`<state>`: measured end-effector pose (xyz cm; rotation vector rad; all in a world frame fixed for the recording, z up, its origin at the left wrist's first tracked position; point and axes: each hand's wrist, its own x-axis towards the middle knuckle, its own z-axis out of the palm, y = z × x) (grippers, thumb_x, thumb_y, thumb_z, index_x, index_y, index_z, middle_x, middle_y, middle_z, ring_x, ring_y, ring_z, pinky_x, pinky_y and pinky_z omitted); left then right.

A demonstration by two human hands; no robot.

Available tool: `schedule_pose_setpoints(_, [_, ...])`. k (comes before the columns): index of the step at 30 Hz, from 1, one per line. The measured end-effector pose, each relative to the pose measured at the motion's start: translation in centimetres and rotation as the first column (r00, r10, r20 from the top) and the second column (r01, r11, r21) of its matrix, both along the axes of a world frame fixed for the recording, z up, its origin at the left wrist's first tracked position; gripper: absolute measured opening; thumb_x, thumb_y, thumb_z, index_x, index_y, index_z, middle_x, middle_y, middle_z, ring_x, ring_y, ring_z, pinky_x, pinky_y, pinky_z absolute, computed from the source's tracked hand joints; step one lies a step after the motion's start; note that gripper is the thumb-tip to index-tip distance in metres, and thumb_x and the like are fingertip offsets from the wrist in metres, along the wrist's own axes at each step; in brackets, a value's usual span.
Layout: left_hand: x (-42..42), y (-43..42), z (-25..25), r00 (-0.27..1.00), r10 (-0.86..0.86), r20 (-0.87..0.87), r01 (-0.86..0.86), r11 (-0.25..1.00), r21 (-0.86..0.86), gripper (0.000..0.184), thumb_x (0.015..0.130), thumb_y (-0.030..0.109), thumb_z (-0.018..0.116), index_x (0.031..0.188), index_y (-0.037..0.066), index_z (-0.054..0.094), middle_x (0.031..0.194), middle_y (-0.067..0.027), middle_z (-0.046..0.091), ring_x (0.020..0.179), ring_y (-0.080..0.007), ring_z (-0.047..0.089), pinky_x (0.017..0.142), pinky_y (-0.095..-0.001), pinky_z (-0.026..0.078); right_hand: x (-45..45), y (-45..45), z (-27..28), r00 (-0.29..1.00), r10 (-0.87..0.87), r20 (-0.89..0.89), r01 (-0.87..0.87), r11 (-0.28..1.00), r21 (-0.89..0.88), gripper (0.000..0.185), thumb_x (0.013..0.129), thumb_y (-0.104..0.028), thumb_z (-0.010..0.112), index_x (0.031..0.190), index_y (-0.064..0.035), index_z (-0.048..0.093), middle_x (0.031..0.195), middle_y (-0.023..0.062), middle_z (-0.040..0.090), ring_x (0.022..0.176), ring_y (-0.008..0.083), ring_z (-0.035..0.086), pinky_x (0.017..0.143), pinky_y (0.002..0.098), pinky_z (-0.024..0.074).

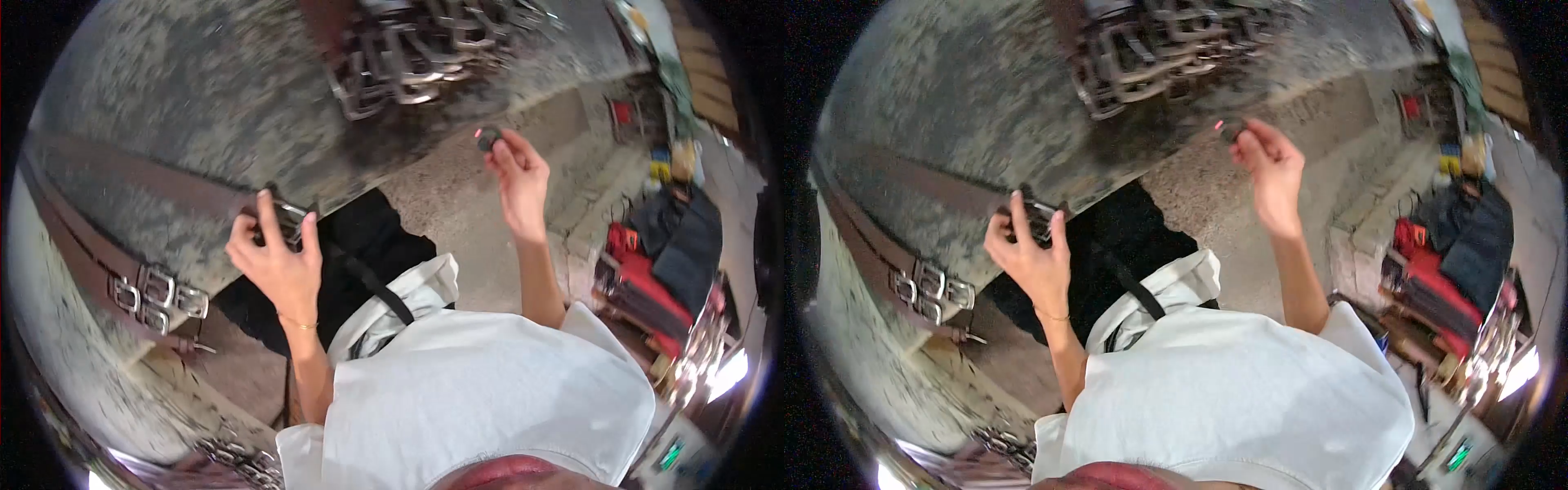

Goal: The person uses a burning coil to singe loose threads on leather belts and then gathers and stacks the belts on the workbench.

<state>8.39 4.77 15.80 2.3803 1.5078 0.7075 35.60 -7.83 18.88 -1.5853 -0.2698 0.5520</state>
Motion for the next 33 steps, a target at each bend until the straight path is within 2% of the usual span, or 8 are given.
schedule_pose_setpoints(6, [-0.1, -0.2, -0.2, 0.999, -0.035, 0.027, 0.033, 0.996, 0.081, 0.061, 0.073, 0.031, 0.077, 0.122, 0.005, 0.053, 0.107, -0.0159, 0.045, 0.099, -0.0325, 0.044, 0.087, -0.0453, 0.038, 8.6, -4.2, -2.0, 0.962, -0.174, -0.212, 0.222, 0.948, 0.230, 0.022, 0.088, 0.001, 0.059, 0.109, 0.0047, 0.055, 0.095, 0.0111, 0.063, 0.080, 0.0164, 0.062, 0.072, 0.0266, 0.0529])
schedule_pose_setpoints(9, [-0.4, -0.4, -0.4, 0.995, -0.038, 0.091, 0.028, 0.993, 0.115, 0.060, 0.073, 0.029, 0.078, 0.119, 0.002, 0.052, 0.111, -0.0188, 0.046, 0.106, -0.0358, 0.045, 0.090, -0.0466, 0.038, 10.5, -4.6, -4.9, 0.891, 0.133, -0.434, 0.190, 0.759, 0.622, 0.023, 0.087, -0.003, 0.062, 0.109, -0.0043, 0.056, 0.091, 0.0071, 0.062, 0.079, 0.0175, 0.061, 0.073, 0.0254, 0.0518])
schedule_pose_setpoints(12, [-0.5, -0.5, -0.6, 0.985, -0.039, 0.168, 0.012, 0.987, 0.158, 0.058, 0.073, 0.029, 0.077, 0.117, 0.000, 0.052, 0.113, -0.0206, 0.048, 0.107, -0.0380, 0.046, 0.091, -0.0469, 0.039, 12.3, -3.4, -11.6, 0.904, 0.083, -0.420, 0.148, 0.860, 0.488, 0.018, 0.087, -0.006, 0.063, 0.104, -0.0068, 0.057, 0.087, 0.0055, 0.062, 0.074, 0.0157, 0.060, 0.067, 0.0245, 0.0500])
schedule_pose_setpoints(13, [-0.6, -0.6, -0.9, 0.985, -0.049, 0.166, 0.018, 0.983, 0.184, 0.057, 0.073, 0.029, 0.077, 0.116, 0.000, 0.053, 0.112, -0.0205, 0.048, 0.106, -0.0379, 0.047, 0.091, -0.0468, 0.039, 10.6, -2.4, -10.2, 0.941, -0.138, -0.309, 0.163, 0.985, 0.055, 0.015, 0.086, -0.007, 0.064, 0.099, -0.0084, 0.057, 0.081, 0.0030, 0.061, 0.068, 0.0133, 0.057, 0.062, 0.0252, 0.0479])
schedule_pose_setpoints(16, [-0.8, -0.6, -1.8, 0.984, -0.055, 0.170, 0.006, 0.961, 0.275, 0.055, 0.070, 0.029, 0.078, 0.112, 0.001, 0.055, 0.108, -0.0177, 0.048, 0.096, -0.0349, 0.048, 0.084, -0.0455, 0.040, 10.5, -3.1, -11.4, 0.892, 0.105, -0.439, 0.212, 0.762, 0.612, 0.016, 0.086, -0.008, 0.064, 0.100, -0.0085, 0.057, 0.077, 0.0012, 0.059, 0.064, 0.0113, 0.056, 0.060, 0.0267, 0.0473])
schedule_pose_setpoints(21, [-0.9, -0.9, -2.1, 0.977, -0.041, 0.210, -0.017, 0.964, 0.267, 0.055, 0.074, 0.027, 0.077, 0.117, 0.002, 0.054, 0.110, -0.0186, 0.047, 0.101, -0.0354, 0.048, 0.086, -0.0457, 0.041, 9.0, -1.6, -9.4, 0.909, -0.104, -0.405, 0.248, 0.913, 0.324, 0.025, 0.090, -0.011, 0.060, 0.114, -0.0083, 0.055, 0.082, 0.0021, 0.060, 0.063, 0.0108, 0.054, 0.062, 0.0271, 0.0482])
schedule_pose_setpoints(23, [-1.3, -1.1, -2.3, 0.969, -0.044, 0.243, -0.020, 0.967, 0.254, 0.056, 0.074, 0.027, 0.076, 0.120, 0.002, 0.054, 0.109, -0.0182, 0.047, 0.101, -0.0347, 0.048, 0.086, -0.0448, 0.041, 6.7, -1.9, -7.5, 0.845, 0.266, -0.464, 0.169, 0.691, 0.703, 0.026, 0.091, -0.010, 0.058, 0.116, -0.0068, 0.053, 0.088, 0.0027, 0.059, 0.067, 0.0116, 0.053, 0.065, 0.0256, 0.0479])
schedule_pose_setpoints(33, [-2.5, -1.4, -2.8, 0.931, -0.085, 0.356, 0.015, 0.980, 0.197, 0.052, 0.079, 0.018, 0.071, 0.124, 0.001, 0.053, 0.098, -0.0154, 0.047, 0.090, -0.0309, 0.051, 0.080, -0.0396, 0.043, -10.4, 5.1, 5.4, 0.211, 0.898, -0.387, 0.063, 0.382, 0.922, 0.021, 0.089, -0.012, 0.057, 0.109, -0.0039, 0.058, 0.088, 0.0030, 0.058, 0.068, 0.0097, 0.050, 0.068, 0.0254, 0.0438])
